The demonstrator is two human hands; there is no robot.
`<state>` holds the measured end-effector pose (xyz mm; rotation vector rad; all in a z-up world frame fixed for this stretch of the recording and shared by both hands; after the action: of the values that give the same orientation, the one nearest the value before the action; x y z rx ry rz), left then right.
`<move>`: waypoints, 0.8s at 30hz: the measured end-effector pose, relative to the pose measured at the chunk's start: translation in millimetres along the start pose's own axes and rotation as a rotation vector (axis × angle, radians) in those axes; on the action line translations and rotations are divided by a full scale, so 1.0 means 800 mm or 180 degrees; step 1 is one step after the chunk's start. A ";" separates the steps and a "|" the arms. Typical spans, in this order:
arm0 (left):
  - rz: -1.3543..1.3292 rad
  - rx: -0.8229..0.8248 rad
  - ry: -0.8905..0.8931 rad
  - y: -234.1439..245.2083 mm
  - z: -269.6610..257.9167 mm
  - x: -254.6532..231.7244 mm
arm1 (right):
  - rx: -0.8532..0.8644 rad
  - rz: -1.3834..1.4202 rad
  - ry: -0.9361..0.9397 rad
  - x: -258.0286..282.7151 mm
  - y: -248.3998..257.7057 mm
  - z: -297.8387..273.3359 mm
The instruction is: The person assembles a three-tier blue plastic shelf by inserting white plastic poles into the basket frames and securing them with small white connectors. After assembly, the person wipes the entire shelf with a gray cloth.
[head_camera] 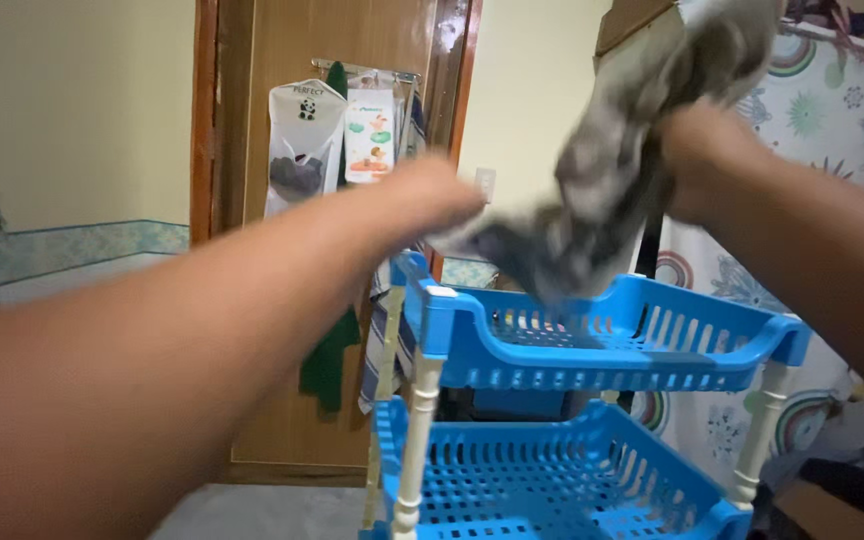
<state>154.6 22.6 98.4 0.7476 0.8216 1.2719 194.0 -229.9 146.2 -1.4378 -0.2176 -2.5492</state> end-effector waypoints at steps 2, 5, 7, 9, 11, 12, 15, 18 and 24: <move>0.0550 0.0798 -0.0119 -0.033 -0.024 0.000 | 0.0186 -0.1413 -0.0726 -0.032 0.012 -0.021; 0.0103 0.1670 0.0329 -0.069 -0.045 0.023 | 0.0608 -0.2376 -0.1356 -0.087 0.014 -0.048; -0.1048 0.1616 0.0975 -0.079 -0.049 0.047 | 0.0980 -0.2768 -0.1409 -0.113 0.000 -0.060; -0.1674 0.1369 0.1038 -0.082 -0.044 0.060 | 0.1519 -0.3349 -0.1378 -0.126 -0.028 -0.065; -0.2248 0.1165 0.1028 -0.090 -0.038 0.063 | 0.1842 -0.4311 -0.0941 -0.131 -0.062 -0.076; -0.2492 0.1086 0.1045 -0.097 -0.038 0.064 | 0.2034 -0.4787 -0.0701 -0.134 -0.083 -0.084; -0.2950 0.0951 0.0941 -0.111 -0.024 0.058 | 0.2161 -0.3434 -0.0303 -0.130 -0.141 -0.092; -0.3235 0.0890 0.0850 -0.121 -0.017 0.044 | 0.3103 -0.2970 0.0921 -0.124 -0.183 -0.104; -0.3524 0.0693 0.0921 -0.112 -0.025 0.071 | 0.1949 -0.4914 -0.1211 -0.117 -0.112 -0.097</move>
<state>188.7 65.8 5.6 0.1685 1.3588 0.2843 154.5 -151.1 23.9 -1.6811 -2.7379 -2.3295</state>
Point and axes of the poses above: each hand's wrist, its own z-axis towards the middle knuckle, its own y-axis out of the back of the hand, x = y × z, the point moved 4 cm from there along z, towards the middle knuckle, and after that the axes turned 10 degrees about x, right-handed, at the moved point
